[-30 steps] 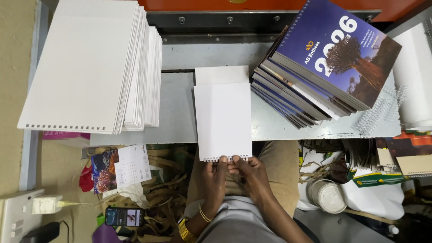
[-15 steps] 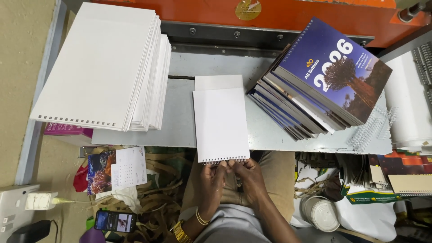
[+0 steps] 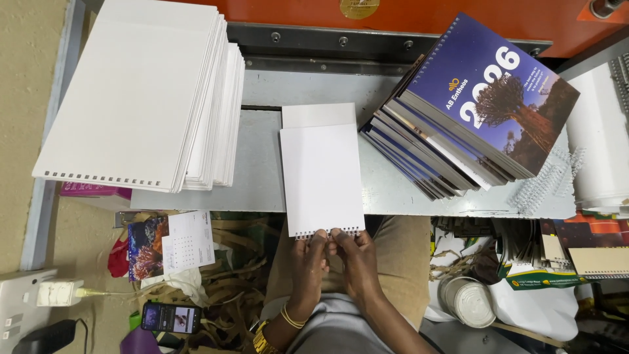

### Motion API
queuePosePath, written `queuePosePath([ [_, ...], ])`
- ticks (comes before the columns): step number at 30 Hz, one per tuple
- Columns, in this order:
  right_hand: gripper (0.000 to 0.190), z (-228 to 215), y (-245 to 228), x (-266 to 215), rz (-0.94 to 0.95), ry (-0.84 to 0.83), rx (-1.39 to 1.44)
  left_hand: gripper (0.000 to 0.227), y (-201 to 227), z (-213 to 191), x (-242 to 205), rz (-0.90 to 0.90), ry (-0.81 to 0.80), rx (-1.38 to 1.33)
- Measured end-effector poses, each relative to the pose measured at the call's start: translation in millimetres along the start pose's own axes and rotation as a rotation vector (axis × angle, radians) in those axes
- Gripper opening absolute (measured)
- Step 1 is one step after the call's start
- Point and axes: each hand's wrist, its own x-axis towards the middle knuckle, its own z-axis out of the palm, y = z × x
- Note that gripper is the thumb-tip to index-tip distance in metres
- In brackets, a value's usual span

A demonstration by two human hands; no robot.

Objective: The person sits on the floor and assembles spiral-bound notebooks by hand. They insert a metal spiral coil into the punched holes of a stack of white pages, then place a printed cover sheet on top and secure the binding.

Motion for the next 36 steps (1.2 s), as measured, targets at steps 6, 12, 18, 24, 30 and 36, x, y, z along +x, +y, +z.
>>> queuePosePath([
  [6, 0.033, -14, 8, 5, -0.016, 0.072, -0.26, 0.035, 0, -9, 4, 0.091, -0.054, 0.053],
  [12, 0.019, -9, 13, 3, 0.087, -0.028, 0.009, 0.027, -10, -10, 3, 0.027, -0.046, -0.025],
  [18, 0.014, -35, 11, 22, -0.004, -0.137, -0.202, 0.033, -9, -9, 1, 0.055, -0.033, 0.119],
  [24, 0.016, -31, 18, 21, 0.14, -0.175, 0.107, 0.023, -22, -9, 8, 0.091, -0.025, 0.024],
  [30, 0.013, -43, 6, 24, 0.014, -0.141, -0.239, 0.025, -16, -8, 1, 0.037, -0.071, 0.114],
  [36, 0.023, -43, -3, 18, -0.173, -0.181, -0.406, 0.026, -3, -3, -5, 0.224, -0.107, 0.23],
])
